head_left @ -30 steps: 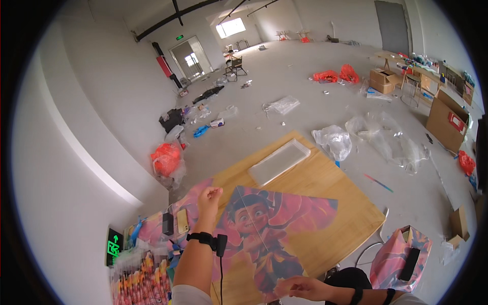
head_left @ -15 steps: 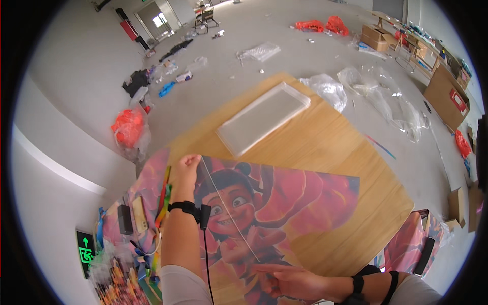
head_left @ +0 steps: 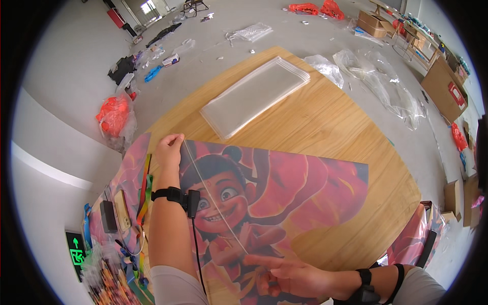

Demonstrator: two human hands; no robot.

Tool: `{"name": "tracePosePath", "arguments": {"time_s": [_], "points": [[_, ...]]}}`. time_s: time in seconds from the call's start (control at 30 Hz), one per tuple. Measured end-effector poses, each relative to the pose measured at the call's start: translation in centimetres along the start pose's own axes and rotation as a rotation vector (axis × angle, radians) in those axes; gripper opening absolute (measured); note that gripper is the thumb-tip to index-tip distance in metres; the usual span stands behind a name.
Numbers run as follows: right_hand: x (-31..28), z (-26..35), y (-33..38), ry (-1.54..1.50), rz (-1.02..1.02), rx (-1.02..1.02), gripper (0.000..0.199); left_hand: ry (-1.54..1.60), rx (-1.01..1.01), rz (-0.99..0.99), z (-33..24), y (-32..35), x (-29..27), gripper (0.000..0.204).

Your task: Manually assemble a kite by attaching a string and folding the material.

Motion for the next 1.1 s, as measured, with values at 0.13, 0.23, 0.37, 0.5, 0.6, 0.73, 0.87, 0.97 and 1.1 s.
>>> {"name": "tracePosePath", "arguments": {"time_s": [0.13,0.23,0.37,0.5,0.6,0.73,0.87,0.97,1.1], "points": [[0.0,-0.3,-0.1,0.124,-0.019,-0.017,0.067,0.000,-0.004,0.012,-0.5,0.2,0.2,0.029],[0.2,-0.3,-0.3,0.138,-0.024,-0.005,0.065,-0.027,0.013,-0.005,-0.5,0.1,-0.1,0.029],[0.5,-0.2,-0.5,0.193,-0.051,0.002,0.064,-0.075,0.027,-0.024,-0.6,0.1,-0.2,0.030],[1.1,0.3,-0.6,0.165,-0.034,-0.006,0.065,-0.088,0.032,-0.035,-0.8,0.3,-0.2,0.031],[0.4,0.0,-0.6,0.159,-0.027,-0.009,0.065,-0.099,0.029,-0.039,-1.5,0.5,0.0,0.030],[0.7,0.4,-0.5,0.167,-0.047,-0.002,0.064,-0.092,0.012,-0.043,-1.3,0.5,-0.2,0.028],[0.0,0.0,-0.3,0.263,-0.061,-0.001,0.061,-0.061,0.043,-0.041,-0.7,0.1,-0.3,0.028],[-0.1,0.3,-0.2,0.282,-0.061,-0.011,0.060,-0.070,0.046,-0.042,-0.6,0.1,0.1,0.025],[0.3,0.5,0.0,0.299,-0.078,-0.008,0.059,-0.107,0.051,-0.096,-0.2,0.0,-0.3,0.036]]}}
Point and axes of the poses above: each hand's wrist, its own y-axis away from the middle knuckle, its own x-axis out of the palm, z = x × y, the point moved 8 cm from there along -y, towards the middle knuckle, and after that the axes turned 1 degree about z, right-handed, at the moved point
